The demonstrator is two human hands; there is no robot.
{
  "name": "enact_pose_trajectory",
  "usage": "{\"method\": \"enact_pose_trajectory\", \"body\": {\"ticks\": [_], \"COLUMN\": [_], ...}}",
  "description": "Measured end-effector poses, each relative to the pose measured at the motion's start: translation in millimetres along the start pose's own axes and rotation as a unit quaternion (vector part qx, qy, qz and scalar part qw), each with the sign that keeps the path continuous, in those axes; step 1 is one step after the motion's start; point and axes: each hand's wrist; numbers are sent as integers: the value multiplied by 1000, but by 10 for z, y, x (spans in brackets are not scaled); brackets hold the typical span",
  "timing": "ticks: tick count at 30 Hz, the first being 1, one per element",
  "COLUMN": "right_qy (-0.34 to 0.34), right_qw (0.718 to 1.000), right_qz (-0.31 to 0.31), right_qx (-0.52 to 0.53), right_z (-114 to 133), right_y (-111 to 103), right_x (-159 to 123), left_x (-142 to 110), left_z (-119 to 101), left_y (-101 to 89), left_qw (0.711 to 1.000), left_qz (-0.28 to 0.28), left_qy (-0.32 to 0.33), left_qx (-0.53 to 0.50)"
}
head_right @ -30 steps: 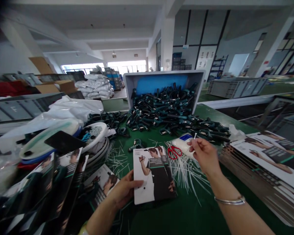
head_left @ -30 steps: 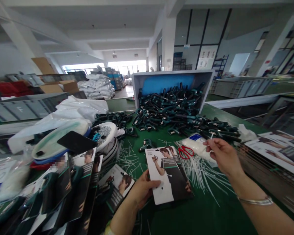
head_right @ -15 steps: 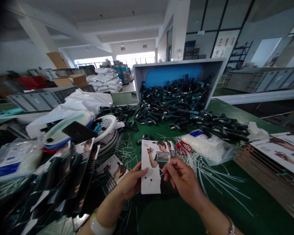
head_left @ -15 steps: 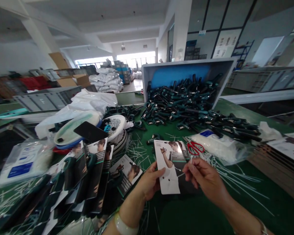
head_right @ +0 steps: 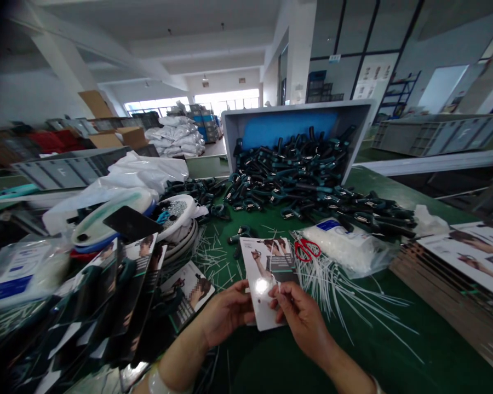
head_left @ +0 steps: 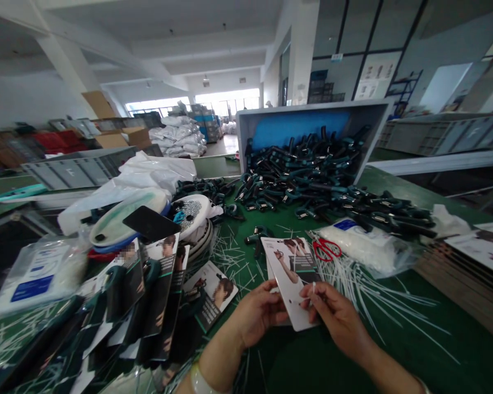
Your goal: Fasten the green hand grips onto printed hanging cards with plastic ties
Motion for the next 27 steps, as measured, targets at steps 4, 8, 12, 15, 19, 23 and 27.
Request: {"method": "enact_pose_trajectory", "body": {"ticks": [4,8,12,15,19,23,27], "right_qy": [2,15,23,29,14,-68,-218], "right_qw": [1000,1000,999,998,998,991,935], "right_qz": [-2,16,29,38,63,67,58], "right_qx": [-2,-2,12,30,27,-95,-274], "right_z": [-141,-179,-148,-119,-115,-130,-102], "right_y": [-38,-69,-90,-101,-151,-271,-311], "right_x": [-83,-132,-141,-128,-107,-100,-164], "left_x": [17,56,70,74,47,-37,-88], "left_z": [97,162,218,242,180,21,-118], "left_y": [14,70,107,135,143,96,67], "left_qw": [982,961,948,943,898,749,697], "left_qz": [16,55,64,12,-13,-57,-44], "left_qy": [53,110,54,7,74,141,160], "left_qx": [182,249,307,333,434,645,698]}}
Point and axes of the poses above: each hand's wrist, its own x-axis towards the middle knuckle, its own y-axis out of the palm, z = x × y, and after that the axes turned 8 degrees about -z, right-handed
